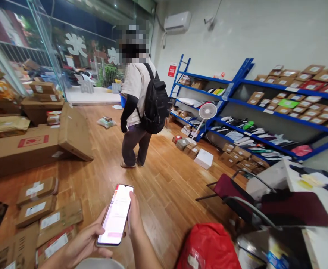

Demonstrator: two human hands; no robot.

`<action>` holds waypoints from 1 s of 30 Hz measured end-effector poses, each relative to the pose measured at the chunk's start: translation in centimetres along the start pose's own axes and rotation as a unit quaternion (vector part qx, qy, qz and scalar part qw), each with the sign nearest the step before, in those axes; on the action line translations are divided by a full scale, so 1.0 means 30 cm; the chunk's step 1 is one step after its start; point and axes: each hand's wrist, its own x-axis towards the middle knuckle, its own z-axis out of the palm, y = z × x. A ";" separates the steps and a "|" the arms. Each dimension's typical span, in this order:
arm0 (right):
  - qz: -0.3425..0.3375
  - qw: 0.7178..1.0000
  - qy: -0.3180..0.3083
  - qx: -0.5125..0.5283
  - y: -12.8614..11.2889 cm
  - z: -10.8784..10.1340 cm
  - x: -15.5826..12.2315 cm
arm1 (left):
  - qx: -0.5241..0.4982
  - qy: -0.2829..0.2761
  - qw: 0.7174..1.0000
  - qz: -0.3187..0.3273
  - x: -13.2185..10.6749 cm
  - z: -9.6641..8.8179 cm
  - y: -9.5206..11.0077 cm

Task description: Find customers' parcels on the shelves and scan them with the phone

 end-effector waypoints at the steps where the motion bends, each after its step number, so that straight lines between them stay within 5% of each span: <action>1: -0.015 1.000 0.001 -0.017 0.001 0.009 0.001 | 0.001 0.001 1.000 0.000 -0.012 -0.003 0.019; 5: -0.062 0.996 -0.010 -0.070 0.026 0.037 0.001 | 0.012 -0.003 1.000 0.009 -0.056 -0.015 0.083; 14: -0.039 0.992 -0.056 -0.103 0.083 0.084 0.008 | 0.020 0.006 0.999 0.033 -0.085 -0.067 0.132; 23: -0.058 0.993 -0.034 -0.095 0.031 0.131 0.080 | 0.003 0.049 0.997 0.054 -0.045 -0.045 0.140; 30: -0.050 0.991 -0.050 -0.116 -0.008 0.096 0.103 | 0.000 0.068 0.995 0.075 -0.009 -0.010 0.128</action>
